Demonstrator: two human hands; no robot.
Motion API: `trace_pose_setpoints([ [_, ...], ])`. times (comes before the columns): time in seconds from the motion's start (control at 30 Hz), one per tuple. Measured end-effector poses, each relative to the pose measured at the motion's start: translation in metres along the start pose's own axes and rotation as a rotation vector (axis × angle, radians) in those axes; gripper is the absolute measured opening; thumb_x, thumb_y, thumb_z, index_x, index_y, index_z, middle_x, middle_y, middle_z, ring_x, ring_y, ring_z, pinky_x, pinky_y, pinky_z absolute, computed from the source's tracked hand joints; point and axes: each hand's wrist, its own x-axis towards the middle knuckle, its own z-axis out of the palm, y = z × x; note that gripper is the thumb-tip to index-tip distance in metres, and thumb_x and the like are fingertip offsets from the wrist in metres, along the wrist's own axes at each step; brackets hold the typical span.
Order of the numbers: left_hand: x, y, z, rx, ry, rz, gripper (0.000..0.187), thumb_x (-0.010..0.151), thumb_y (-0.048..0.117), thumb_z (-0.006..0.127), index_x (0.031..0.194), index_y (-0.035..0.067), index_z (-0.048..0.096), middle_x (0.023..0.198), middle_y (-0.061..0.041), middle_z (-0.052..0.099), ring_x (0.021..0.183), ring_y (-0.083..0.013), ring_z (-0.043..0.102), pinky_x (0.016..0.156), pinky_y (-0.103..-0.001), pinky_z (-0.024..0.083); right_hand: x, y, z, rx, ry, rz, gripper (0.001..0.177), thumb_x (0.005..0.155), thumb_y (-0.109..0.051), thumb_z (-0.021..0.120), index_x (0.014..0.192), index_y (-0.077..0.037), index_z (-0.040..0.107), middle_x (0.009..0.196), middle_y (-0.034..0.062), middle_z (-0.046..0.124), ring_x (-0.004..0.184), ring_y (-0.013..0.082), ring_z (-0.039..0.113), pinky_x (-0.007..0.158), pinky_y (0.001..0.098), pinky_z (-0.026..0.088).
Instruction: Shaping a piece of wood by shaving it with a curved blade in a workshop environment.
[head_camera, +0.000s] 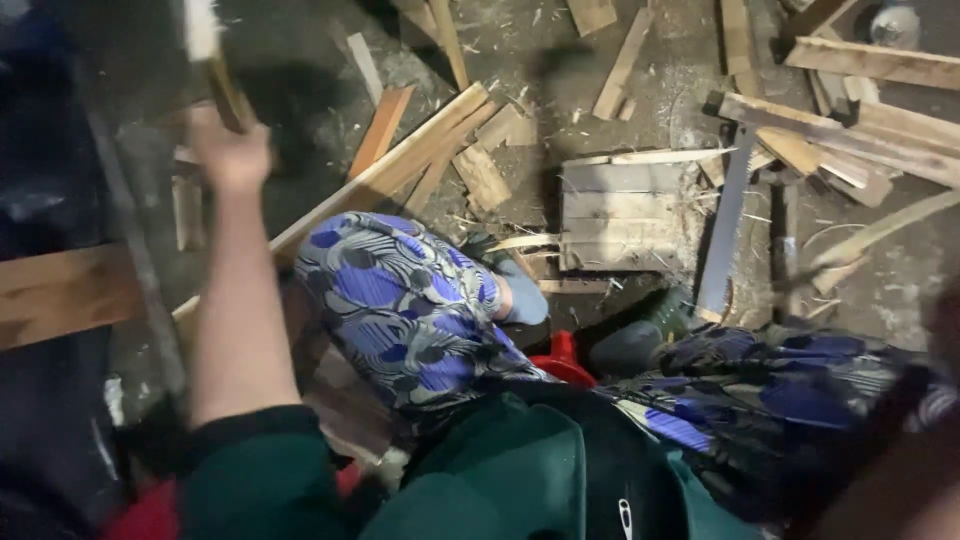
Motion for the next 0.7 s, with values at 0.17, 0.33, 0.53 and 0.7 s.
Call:
trace_pose_setpoints([
  [0.17, -0.052, 0.160, -0.132, -0.990, -0.475, -0.344, 0.040, 0.093, 0.022, 0.058, 0.131, 0.031, 0.066, 0.131, 0.003, 0.069, 0.112, -0.0105, 0.070, 0.084, -0.029, 0.067, -0.046, -0.353, 0.122, 0.029, -0.086, -0.124, 0.060, 0.100, -0.009, 0.054, 0.159, -0.006, 0.040, 0.148, 0.0176, 0.053, 0.116, 0.0242, 0.053, 0.108, 0.0333, 0.039],
  [0.33, -0.110, 0.214, -0.167, -1.595, -0.694, -0.173, 0.049, 0.085, 0.019, 0.072, 0.131, 0.007, 0.060, 0.133, -0.014, 0.061, 0.131, -0.0366, 0.058, 0.106, -0.056, 0.059, -0.030, -0.367, 0.178, -0.165, -0.277, -0.248, 0.073, 0.098, -0.039, 0.055, 0.160, -0.006, 0.037, 0.101, 0.0266, 0.071, 0.085, 0.0388, 0.069, 0.073, 0.0378, 0.046],
  [0.53, -0.154, 0.237, -0.179, -1.639, -0.789, -0.440, 0.060, 0.089, 0.024, 0.081, 0.137, -0.003, 0.058, 0.153, -0.038, 0.035, 0.132, -0.0570, 0.047, 0.106, -0.067, 0.048, -0.029, -0.365, 0.182, 0.246, -0.206, -0.195, 0.055, 0.100, -0.024, 0.058, 0.153, -0.008, 0.052, 0.072, 0.0199, 0.065, 0.056, 0.0309, 0.062, 0.055, 0.0410, 0.050],
  [0.7, -0.183, 0.219, -0.133, -1.818, -0.921, -0.242, 0.063, 0.094, 0.018, 0.074, 0.150, 0.005, 0.048, 0.152, -0.026, 0.045, 0.139, -0.0412, 0.045, 0.101, -0.067, 0.048, -0.026, -0.338, 0.191, 0.791, -0.285, -0.012, 0.040, 0.101, -0.030, 0.053, 0.132, -0.005, 0.056, 0.061, 0.0105, 0.050, 0.040, 0.0167, 0.048, 0.038, 0.0288, 0.041],
])
